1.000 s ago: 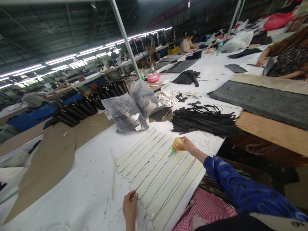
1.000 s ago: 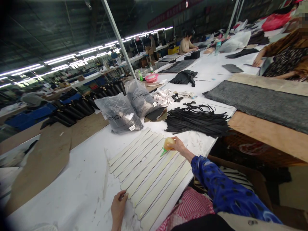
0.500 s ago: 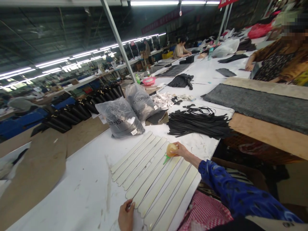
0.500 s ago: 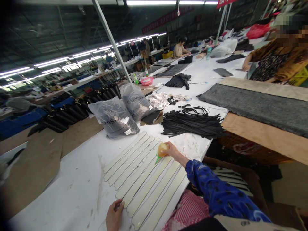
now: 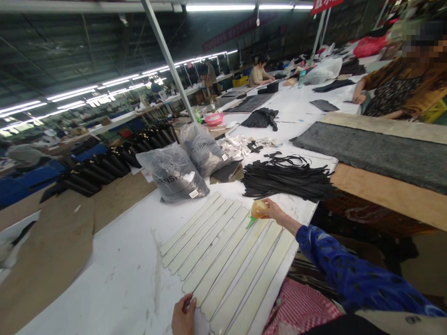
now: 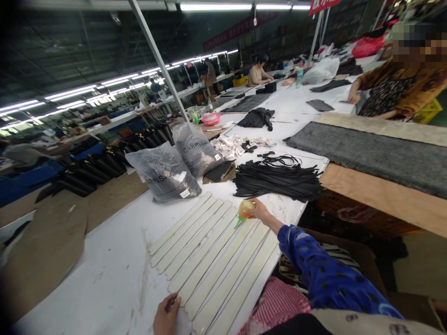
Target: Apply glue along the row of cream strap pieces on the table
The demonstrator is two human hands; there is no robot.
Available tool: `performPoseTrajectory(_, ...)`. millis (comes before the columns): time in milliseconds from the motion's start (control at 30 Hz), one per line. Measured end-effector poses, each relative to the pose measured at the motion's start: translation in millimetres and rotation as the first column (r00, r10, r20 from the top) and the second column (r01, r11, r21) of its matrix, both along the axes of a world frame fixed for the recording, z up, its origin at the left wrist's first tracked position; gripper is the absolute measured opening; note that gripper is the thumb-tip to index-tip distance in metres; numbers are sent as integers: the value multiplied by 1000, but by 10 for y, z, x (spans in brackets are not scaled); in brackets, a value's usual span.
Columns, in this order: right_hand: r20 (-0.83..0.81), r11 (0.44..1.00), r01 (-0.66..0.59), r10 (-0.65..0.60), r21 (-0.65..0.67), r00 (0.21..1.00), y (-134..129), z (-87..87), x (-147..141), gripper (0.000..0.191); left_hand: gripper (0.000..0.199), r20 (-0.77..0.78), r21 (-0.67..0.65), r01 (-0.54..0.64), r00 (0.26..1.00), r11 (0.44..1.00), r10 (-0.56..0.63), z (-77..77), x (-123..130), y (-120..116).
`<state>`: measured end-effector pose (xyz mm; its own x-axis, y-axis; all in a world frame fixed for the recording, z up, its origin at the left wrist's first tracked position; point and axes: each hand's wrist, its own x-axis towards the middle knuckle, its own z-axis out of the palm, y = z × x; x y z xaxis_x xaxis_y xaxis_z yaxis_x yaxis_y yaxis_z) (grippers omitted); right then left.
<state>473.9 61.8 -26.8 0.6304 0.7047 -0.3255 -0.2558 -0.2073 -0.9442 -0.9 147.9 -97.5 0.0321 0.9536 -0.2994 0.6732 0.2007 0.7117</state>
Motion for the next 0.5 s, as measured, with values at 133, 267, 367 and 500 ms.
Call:
performPoseTrajectory(133,11,999,46,-46,-29,999,-18,11,95,54,60,-5,-24,2,1000,1000,-3,-60,-34,41)
performPoseTrajectory(267,40,994,93,-91,-56,995,-26,11,187,55,60,-10,-31,24,1000,999,-25,-112,-71,69)
performPoseTrajectory(367,51,993,106,-103,-51,993,-34,1,260,55,59,-15,-27,15,1000,1000,-16,-122,-81,69)
performPoseTrajectory(500,65,992,120,-117,-42,991,-46,-2,353,54,61,-24,-33,9,1000,999,-10,-100,-66,57)
